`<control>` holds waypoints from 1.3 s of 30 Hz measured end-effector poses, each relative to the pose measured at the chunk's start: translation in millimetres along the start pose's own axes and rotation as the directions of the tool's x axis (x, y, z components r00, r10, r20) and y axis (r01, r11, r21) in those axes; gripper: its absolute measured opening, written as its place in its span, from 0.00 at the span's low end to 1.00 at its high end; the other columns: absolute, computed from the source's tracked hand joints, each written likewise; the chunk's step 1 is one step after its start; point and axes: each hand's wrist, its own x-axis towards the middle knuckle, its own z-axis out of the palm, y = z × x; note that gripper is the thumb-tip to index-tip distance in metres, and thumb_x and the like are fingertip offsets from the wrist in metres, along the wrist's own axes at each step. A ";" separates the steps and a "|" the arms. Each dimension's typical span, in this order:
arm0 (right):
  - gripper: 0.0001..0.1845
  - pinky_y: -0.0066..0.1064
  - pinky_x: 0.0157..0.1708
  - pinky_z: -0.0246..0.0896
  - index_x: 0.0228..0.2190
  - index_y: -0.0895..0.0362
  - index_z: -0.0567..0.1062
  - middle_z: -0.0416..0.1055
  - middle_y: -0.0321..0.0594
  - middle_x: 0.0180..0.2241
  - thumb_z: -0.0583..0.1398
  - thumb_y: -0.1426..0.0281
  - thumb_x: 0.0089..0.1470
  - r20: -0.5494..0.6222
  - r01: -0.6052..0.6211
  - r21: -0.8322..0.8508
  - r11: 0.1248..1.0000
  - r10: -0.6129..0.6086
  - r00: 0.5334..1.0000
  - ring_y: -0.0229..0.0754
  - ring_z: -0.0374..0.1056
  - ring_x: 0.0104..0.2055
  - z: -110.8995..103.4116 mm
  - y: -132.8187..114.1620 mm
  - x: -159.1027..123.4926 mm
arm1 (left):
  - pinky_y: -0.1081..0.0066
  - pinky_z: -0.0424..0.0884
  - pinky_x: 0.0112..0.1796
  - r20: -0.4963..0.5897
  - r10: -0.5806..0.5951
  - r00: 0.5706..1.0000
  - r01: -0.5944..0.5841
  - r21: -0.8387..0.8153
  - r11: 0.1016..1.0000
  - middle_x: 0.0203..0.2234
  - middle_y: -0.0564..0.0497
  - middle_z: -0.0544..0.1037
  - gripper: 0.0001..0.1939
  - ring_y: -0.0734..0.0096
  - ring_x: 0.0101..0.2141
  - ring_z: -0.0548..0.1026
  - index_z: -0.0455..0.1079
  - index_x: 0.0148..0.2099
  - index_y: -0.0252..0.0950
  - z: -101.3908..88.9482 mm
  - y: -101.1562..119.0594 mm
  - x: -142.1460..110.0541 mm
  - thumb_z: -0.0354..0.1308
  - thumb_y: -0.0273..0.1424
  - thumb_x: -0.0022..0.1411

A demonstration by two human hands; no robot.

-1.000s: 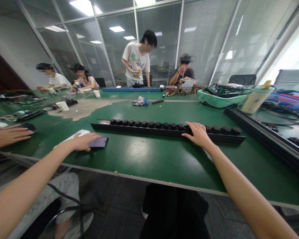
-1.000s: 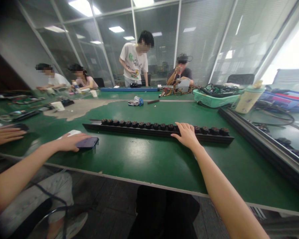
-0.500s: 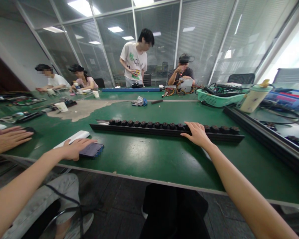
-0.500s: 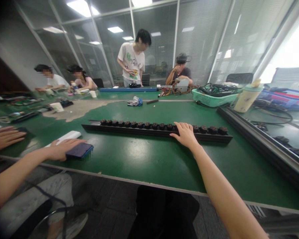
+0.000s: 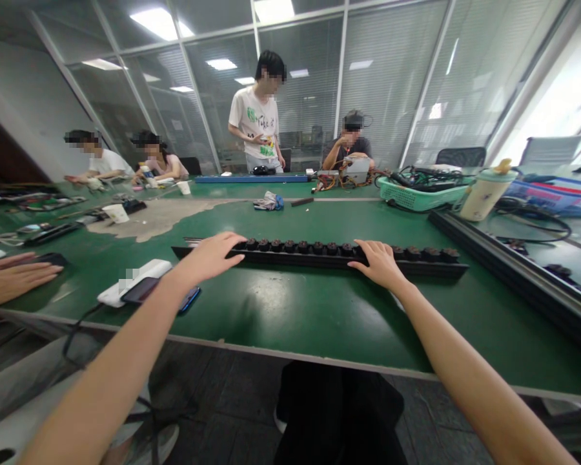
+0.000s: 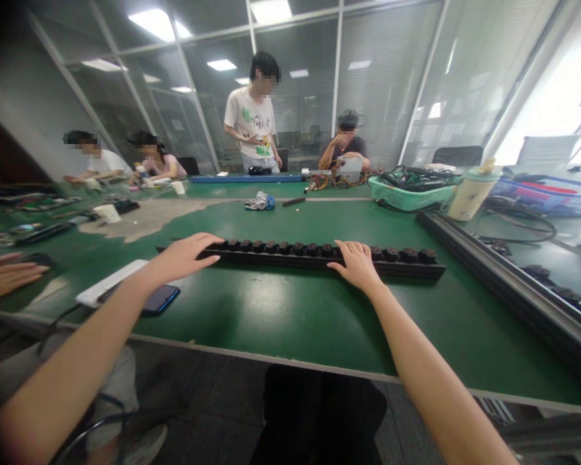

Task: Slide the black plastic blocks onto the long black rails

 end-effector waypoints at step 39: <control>0.29 0.57 0.55 0.64 0.60 0.63 0.73 0.73 0.67 0.55 0.45 0.67 0.67 -0.128 -0.909 -0.021 0.416 0.901 0.415 0.68 0.66 0.61 -60.0 76.1 -33.7 | 0.47 0.59 0.58 -0.296 0.017 0.955 -0.060 -0.135 0.989 0.53 0.43 0.78 0.22 0.53 0.54 0.73 0.75 0.55 0.42 131.7 157.4 93.9 0.45 0.47 0.77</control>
